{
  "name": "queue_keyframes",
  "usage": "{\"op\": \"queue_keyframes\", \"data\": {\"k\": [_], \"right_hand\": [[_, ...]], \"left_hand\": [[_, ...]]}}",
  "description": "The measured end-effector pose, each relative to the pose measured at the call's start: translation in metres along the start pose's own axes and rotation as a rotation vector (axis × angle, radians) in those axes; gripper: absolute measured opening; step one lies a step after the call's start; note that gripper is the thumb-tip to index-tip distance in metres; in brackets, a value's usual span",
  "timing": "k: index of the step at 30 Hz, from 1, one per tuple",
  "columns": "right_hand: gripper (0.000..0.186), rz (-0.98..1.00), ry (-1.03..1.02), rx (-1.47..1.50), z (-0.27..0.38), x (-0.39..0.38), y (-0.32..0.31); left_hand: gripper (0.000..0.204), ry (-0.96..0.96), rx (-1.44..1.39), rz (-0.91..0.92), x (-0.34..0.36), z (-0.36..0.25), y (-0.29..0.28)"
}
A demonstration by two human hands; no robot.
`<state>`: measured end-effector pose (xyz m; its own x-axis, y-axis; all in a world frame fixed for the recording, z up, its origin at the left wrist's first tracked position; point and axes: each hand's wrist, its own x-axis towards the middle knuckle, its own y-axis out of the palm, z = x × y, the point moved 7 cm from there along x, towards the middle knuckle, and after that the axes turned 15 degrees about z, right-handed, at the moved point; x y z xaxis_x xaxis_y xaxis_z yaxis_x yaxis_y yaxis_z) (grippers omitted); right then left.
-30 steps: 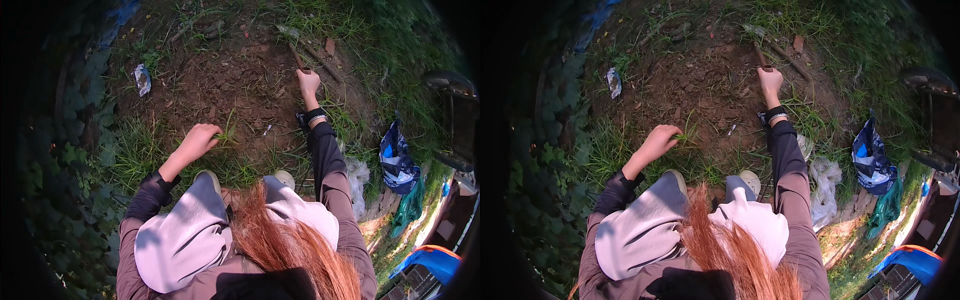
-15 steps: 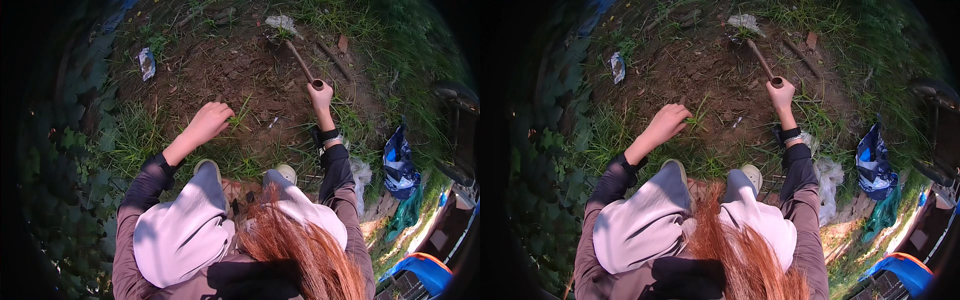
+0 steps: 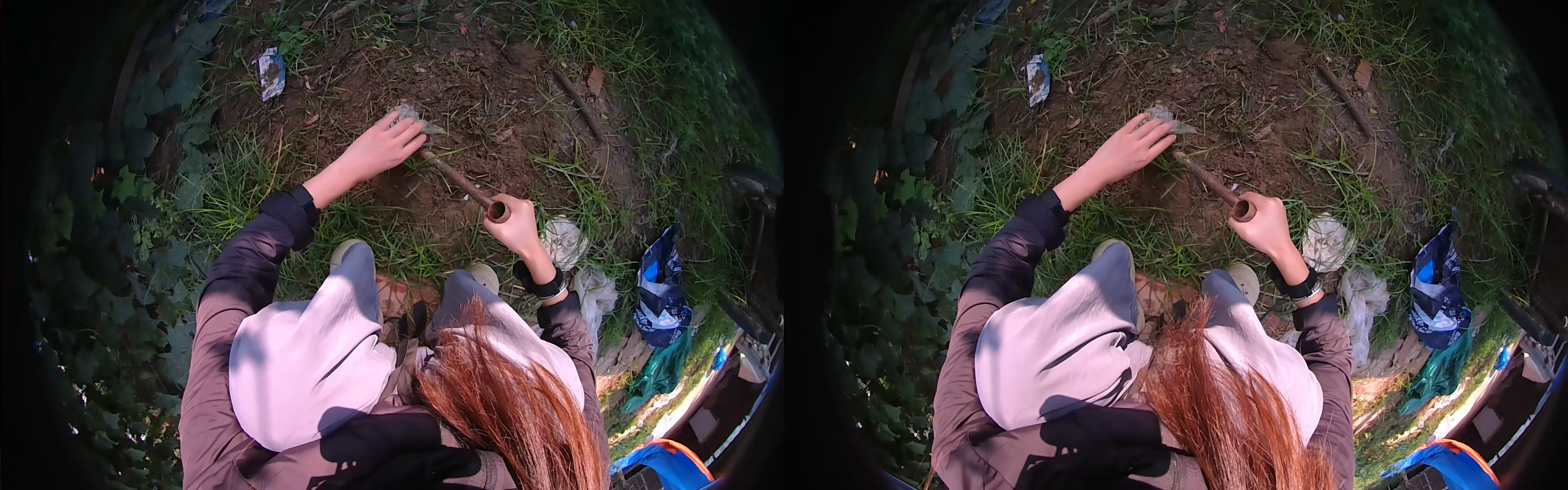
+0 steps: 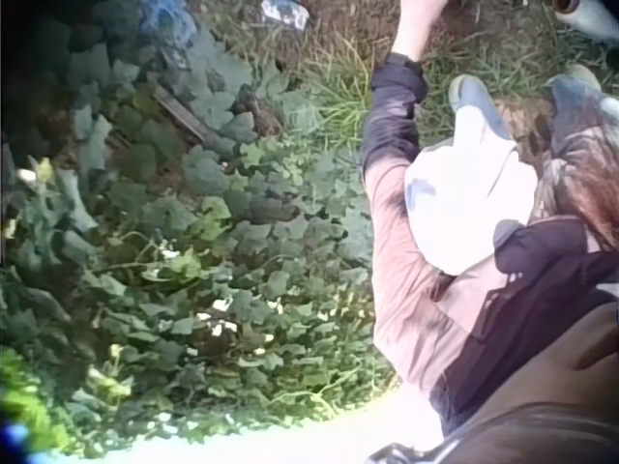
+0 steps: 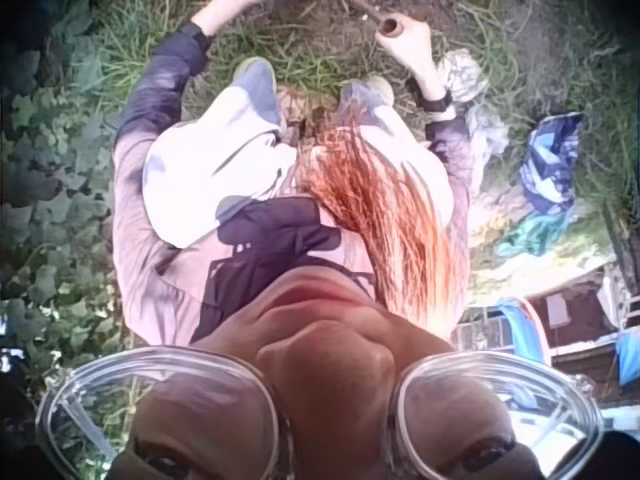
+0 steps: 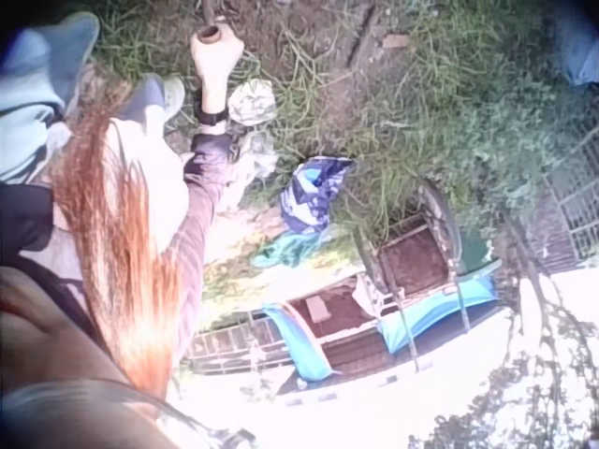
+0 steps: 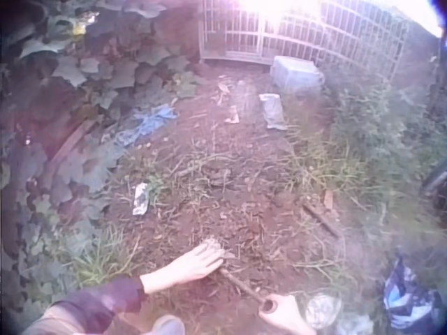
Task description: The person pulls weeds from the ground by hand and using a trowel to loosen the soil.
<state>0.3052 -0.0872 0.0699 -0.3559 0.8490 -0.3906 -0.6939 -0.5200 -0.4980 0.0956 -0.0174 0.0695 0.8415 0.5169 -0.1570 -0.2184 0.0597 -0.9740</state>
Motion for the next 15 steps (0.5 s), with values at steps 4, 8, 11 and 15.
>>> {"op": "queue_keyframes", "data": {"k": [4,8,11,15], "right_hand": [[0.023,0.059,-0.013,-0.026,0.004,-0.007,0.003],[0.024,0.051,-0.011,-0.072,0.005,-0.009,0.005],[0.025,0.045,-0.003,-0.058,0.002,-0.009,0.005],[0.024,0.034,0.019,-0.052,0.004,-0.013,0.002]], "left_hand": [[0.029,-0.042,0.021,-0.026,-0.006,0.007,0.009],[0.009,-0.06,-0.045,0.014,-0.015,0.013,0.019],[0.006,-0.073,-0.101,0.046,-0.025,0.017,0.023],[0.007,-0.096,-0.195,0.11,-0.035,0.013,0.03]]}}
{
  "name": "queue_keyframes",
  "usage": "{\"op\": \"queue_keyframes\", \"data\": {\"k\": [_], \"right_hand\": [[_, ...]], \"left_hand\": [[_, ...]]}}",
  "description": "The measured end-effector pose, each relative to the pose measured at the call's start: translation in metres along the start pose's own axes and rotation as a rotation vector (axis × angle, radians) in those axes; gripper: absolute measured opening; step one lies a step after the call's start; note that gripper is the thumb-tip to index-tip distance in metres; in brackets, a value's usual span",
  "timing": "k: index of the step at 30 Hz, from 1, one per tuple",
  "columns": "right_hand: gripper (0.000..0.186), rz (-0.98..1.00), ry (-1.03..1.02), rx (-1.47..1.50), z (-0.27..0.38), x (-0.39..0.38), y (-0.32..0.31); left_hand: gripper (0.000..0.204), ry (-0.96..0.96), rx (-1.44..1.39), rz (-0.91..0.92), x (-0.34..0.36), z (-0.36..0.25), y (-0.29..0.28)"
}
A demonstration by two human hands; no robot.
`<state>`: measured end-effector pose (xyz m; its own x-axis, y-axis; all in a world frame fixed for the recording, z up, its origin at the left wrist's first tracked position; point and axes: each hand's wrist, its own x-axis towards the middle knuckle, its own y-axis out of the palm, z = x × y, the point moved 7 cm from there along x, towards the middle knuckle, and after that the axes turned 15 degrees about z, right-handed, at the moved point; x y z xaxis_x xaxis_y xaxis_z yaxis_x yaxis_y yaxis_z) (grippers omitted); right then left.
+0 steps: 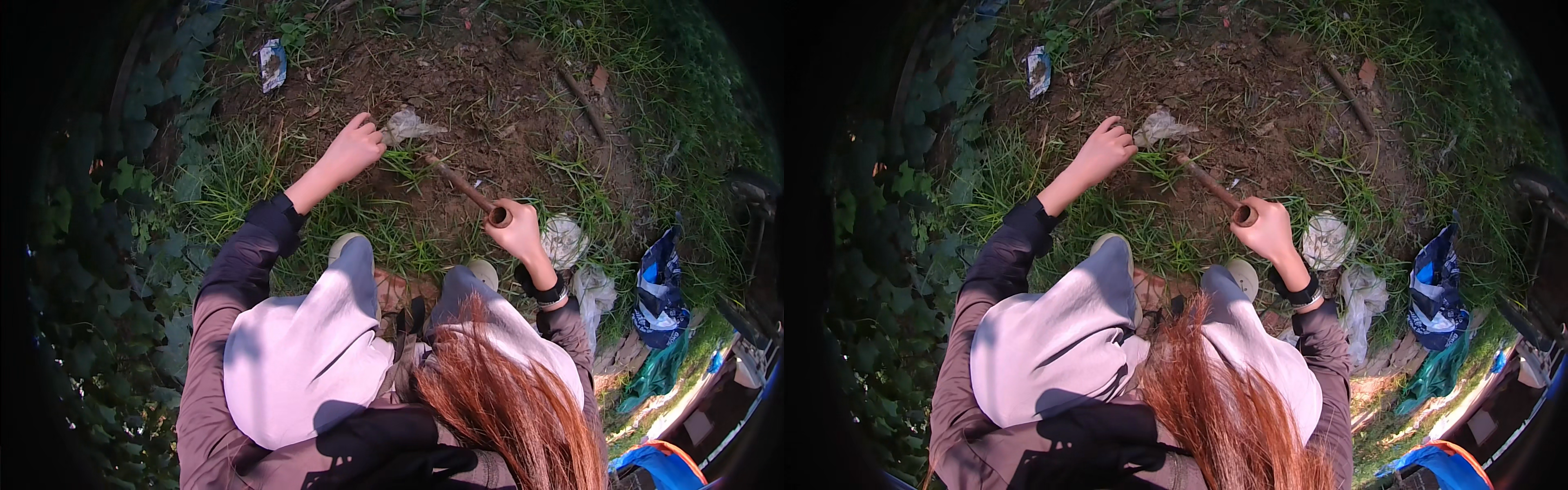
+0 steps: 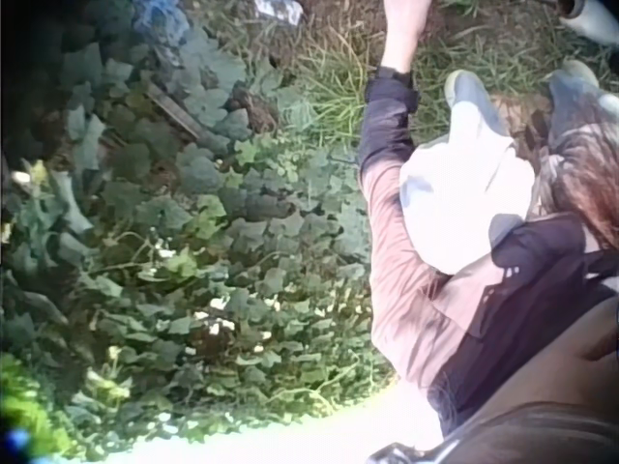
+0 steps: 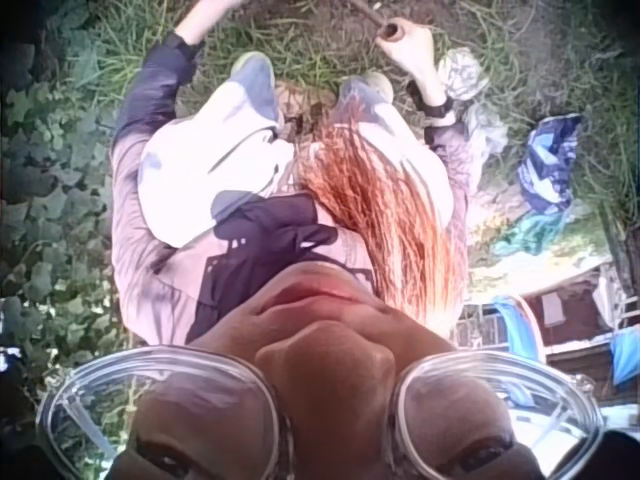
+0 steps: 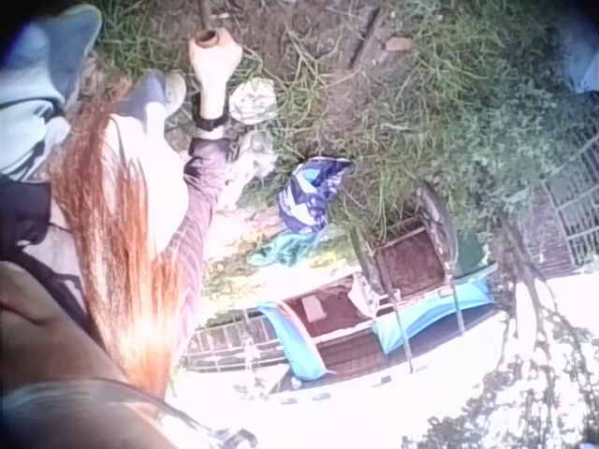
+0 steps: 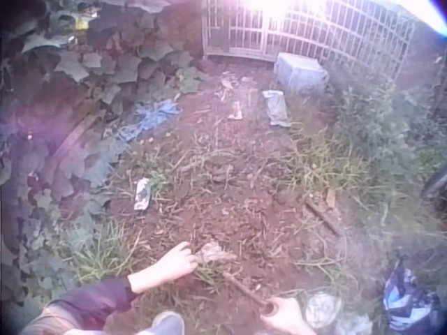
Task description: The person pulls weeds from the ground by hand and using a trowel to loosen the soil.
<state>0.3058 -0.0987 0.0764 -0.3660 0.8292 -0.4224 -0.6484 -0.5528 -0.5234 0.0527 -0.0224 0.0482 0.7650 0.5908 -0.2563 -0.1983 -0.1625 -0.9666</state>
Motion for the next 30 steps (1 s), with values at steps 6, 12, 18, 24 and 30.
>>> {"op": "queue_keyframes", "data": {"k": [6,12,18,24,30], "right_hand": [[0.023,-0.063,0.064,-0.036,-0.01,-0.009,-0.007],[0.021,-0.2,0.125,-0.032,-0.025,-0.024,-0.017],[0.016,-0.311,0.163,-0.01,-0.038,-0.039,-0.037],[0.016,-0.363,0.143,-0.037,-0.037,-0.042,-0.036],[0.016,-0.345,0.213,-0.016,-0.036,-0.043,-0.03]], "left_hand": [[0.008,-0.038,-0.178,0.028,-0.021,-0.01,-0.003],[0.015,-0.109,-0.522,0.042,-0.035,0.002,-0.021],[0.016,-0.158,-0.751,0.02,-0.037,0.015,-0.017],[0.042,-0.219,-0.426,0.361,-0.046,0.017,0.033],[0.069,-0.34,-0.421,0.2,-0.021,-0.006,0.027]]}}
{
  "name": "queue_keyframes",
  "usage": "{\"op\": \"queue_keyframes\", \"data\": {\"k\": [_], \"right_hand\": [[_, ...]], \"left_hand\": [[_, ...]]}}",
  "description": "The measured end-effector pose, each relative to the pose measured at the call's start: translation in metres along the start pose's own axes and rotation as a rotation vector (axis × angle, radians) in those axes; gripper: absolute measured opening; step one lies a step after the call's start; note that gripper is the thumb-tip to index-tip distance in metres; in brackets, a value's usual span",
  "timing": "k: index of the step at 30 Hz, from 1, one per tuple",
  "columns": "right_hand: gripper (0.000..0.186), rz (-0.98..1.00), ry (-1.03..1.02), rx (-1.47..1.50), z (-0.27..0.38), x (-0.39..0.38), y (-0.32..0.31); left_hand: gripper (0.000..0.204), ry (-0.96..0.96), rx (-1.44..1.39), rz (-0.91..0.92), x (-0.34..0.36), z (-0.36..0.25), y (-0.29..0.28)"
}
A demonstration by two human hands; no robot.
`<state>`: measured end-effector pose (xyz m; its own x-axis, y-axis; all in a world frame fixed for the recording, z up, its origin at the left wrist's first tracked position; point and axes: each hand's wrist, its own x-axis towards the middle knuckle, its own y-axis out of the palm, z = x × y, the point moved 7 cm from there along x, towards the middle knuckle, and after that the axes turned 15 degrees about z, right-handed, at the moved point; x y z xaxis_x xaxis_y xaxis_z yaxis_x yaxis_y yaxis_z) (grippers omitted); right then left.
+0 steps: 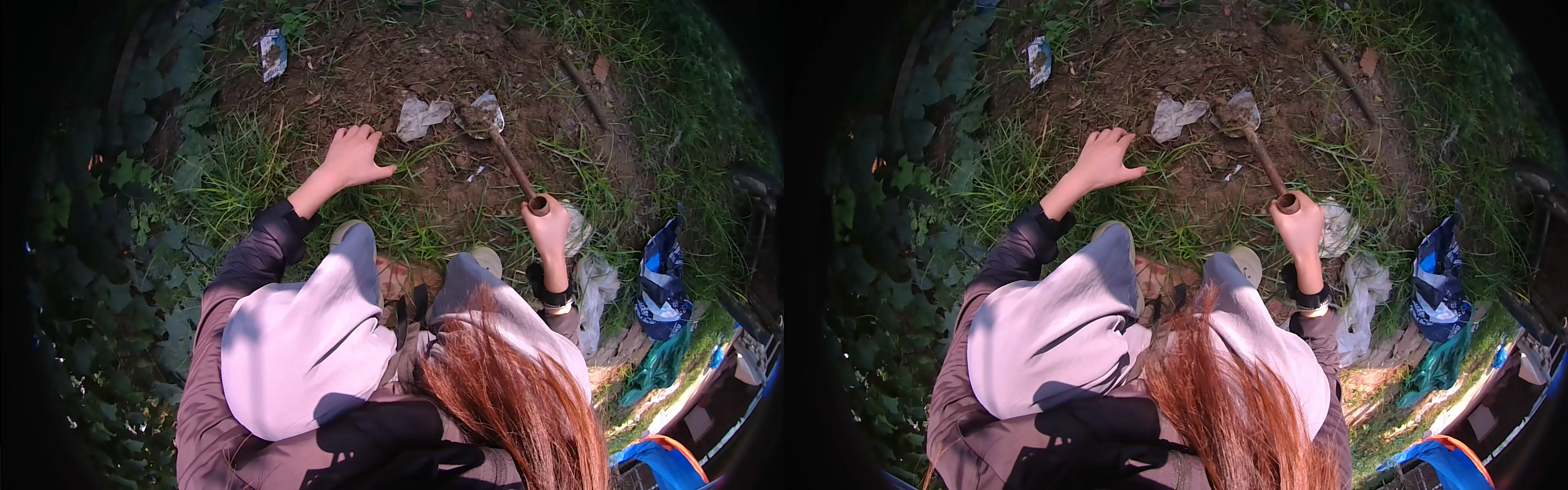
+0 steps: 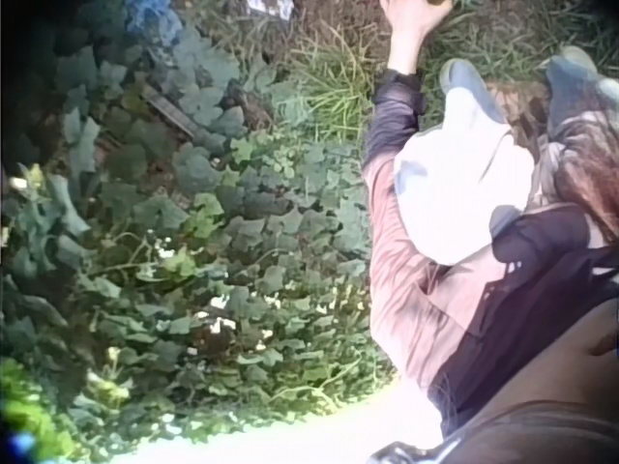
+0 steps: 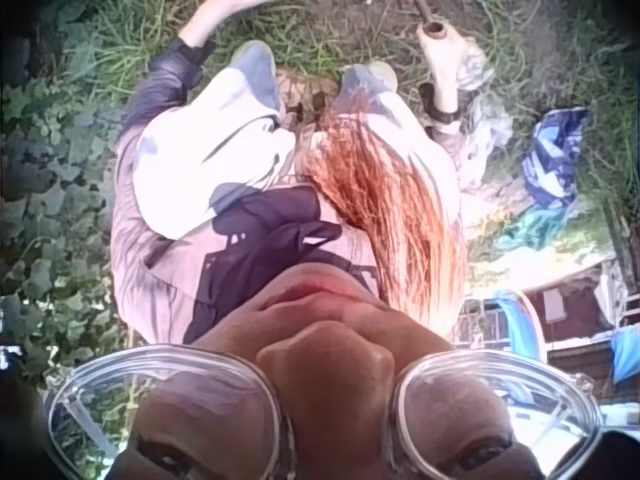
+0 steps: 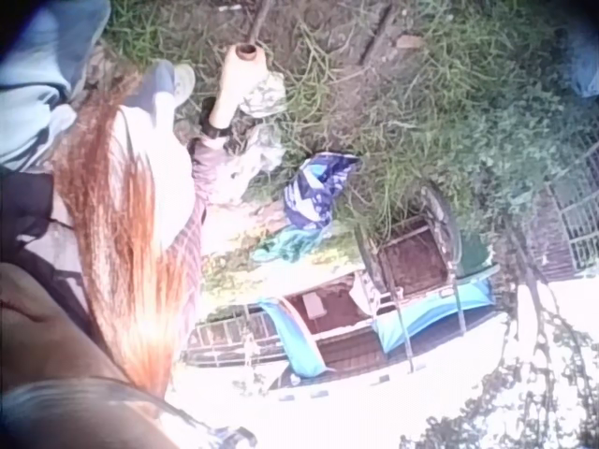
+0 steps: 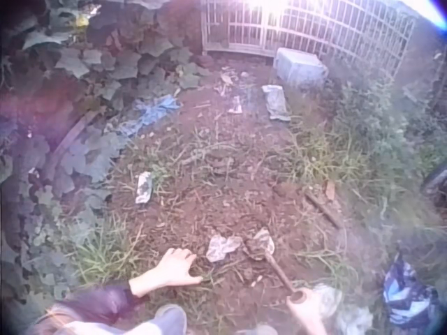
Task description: The person pulls weeds from the ground by hand and using a trowel to loosen the soil.
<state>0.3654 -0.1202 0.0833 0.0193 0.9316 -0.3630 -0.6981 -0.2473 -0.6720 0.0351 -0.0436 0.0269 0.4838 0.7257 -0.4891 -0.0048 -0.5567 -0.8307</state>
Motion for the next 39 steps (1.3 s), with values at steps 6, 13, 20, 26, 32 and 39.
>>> {"op": "queue_keyframes", "data": {"k": [6,13,20,26,32,39], "right_hand": [[0.018,-0.013,0.011,0.037,0.006,-0.001,0.011],[0.017,0.011,0.065,0.061,0.002,-0.002,0.015],[0.019,-0.026,0.055,0.043,0.017,-0.003,0.022],[0.018,-0.014,0.103,0.122,-0.004,-0.005,0.015],[0.019,-0.132,-0.06,-0.069,-0.003,-0.029,-0.01],[0.02,-0.209,-0.102,-0.331,0.003,-0.057,-0.035]], "left_hand": [[0.076,-0.111,0.227,-0.008,0.01,-0.012,0.028],[0.073,-0.147,0.11,0.05,0.016,-0.032,0.049],[0.034,-0.031,0.34,0.007,0.032,-0.047,0.067],[0.02,0.059,0.168,-0.044,0.024,-0.045,0.054],[0.025,-0.132,-0.095,-0.235,-0.009,0.014,-0.004],[0.03,-0.311,-0.183,-0.319,-0.017,0.073,-0.05]]}}
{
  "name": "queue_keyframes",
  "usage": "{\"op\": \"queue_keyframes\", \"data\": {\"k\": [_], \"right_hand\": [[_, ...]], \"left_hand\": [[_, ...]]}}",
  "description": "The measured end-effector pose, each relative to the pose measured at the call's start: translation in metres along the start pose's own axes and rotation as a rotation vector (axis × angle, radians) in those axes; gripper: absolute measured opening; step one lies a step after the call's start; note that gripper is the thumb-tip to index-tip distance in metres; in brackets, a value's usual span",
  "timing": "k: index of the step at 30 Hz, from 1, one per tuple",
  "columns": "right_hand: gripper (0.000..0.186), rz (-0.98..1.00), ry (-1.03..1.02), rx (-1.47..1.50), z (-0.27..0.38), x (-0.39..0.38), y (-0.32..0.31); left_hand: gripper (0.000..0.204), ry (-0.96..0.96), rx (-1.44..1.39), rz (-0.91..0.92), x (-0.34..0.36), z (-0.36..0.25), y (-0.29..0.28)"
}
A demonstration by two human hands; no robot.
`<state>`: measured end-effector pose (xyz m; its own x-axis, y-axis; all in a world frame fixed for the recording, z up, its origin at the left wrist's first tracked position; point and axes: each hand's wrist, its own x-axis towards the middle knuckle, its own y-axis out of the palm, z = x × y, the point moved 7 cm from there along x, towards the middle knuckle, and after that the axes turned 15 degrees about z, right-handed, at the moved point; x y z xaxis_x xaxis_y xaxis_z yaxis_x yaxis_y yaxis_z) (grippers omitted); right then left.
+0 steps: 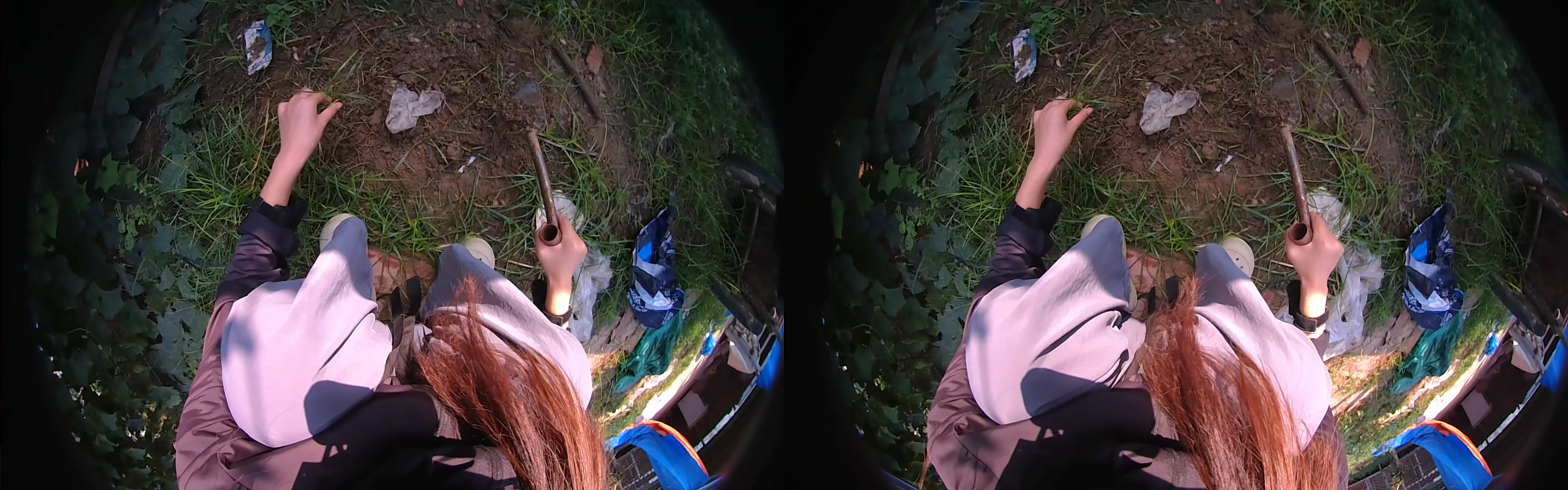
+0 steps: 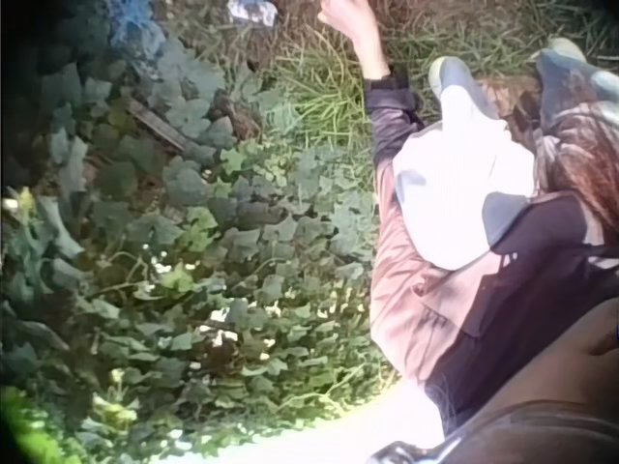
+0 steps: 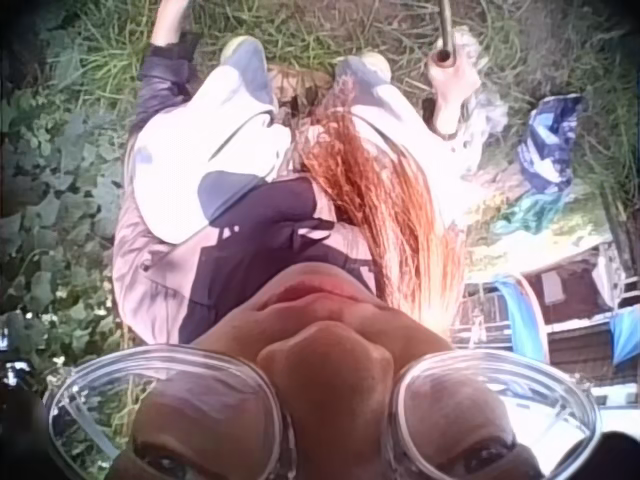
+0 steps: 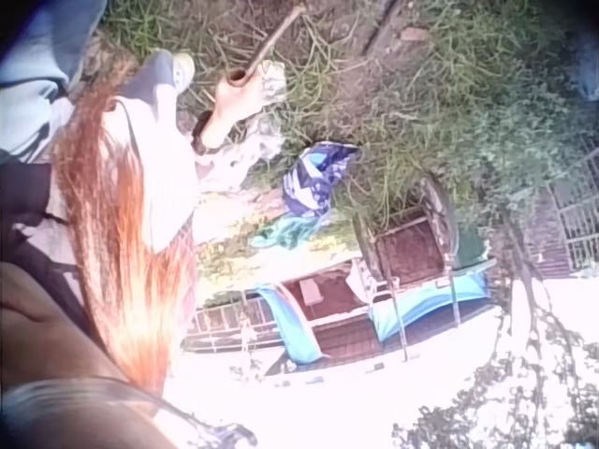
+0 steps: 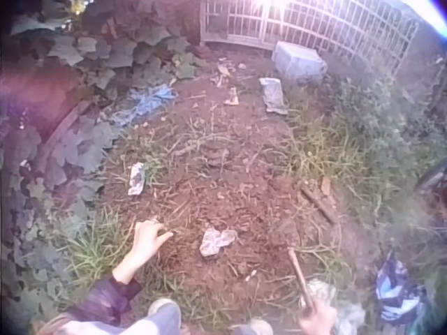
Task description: The person pulls weeds from the ground by hand and using a trowel to loosen the soil.
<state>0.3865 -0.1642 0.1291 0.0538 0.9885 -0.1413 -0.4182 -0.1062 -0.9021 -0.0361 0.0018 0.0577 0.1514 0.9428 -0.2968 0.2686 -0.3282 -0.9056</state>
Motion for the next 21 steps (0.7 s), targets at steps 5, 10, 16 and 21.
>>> {"op": "queue_keyframes", "data": {"k": [5,10,16,21], "right_hand": [[0.02,-0.04,0.091,0.324,-0.03,-0.009,0.015],[0.02,-0.001,0.025,0.328,0.0,0.012,0.031],[0.023,0.27,-0.162,0.311,0.076,0.06,0.067],[0.023,0.49,-0.199,0.114,0.101,0.066,0.093]], "left_hand": [[0.037,-0.087,-0.163,-0.108,0.007,0.03,-0.012],[0.04,-0.113,-0.15,-0.049,0.007,0.034,-0.003],[0.04,-0.125,-0.124,-0.047,-0.001,0.039,-0.009],[0.042,-0.183,-0.178,-0.035,-0.003,0.05,-0.016]]}}
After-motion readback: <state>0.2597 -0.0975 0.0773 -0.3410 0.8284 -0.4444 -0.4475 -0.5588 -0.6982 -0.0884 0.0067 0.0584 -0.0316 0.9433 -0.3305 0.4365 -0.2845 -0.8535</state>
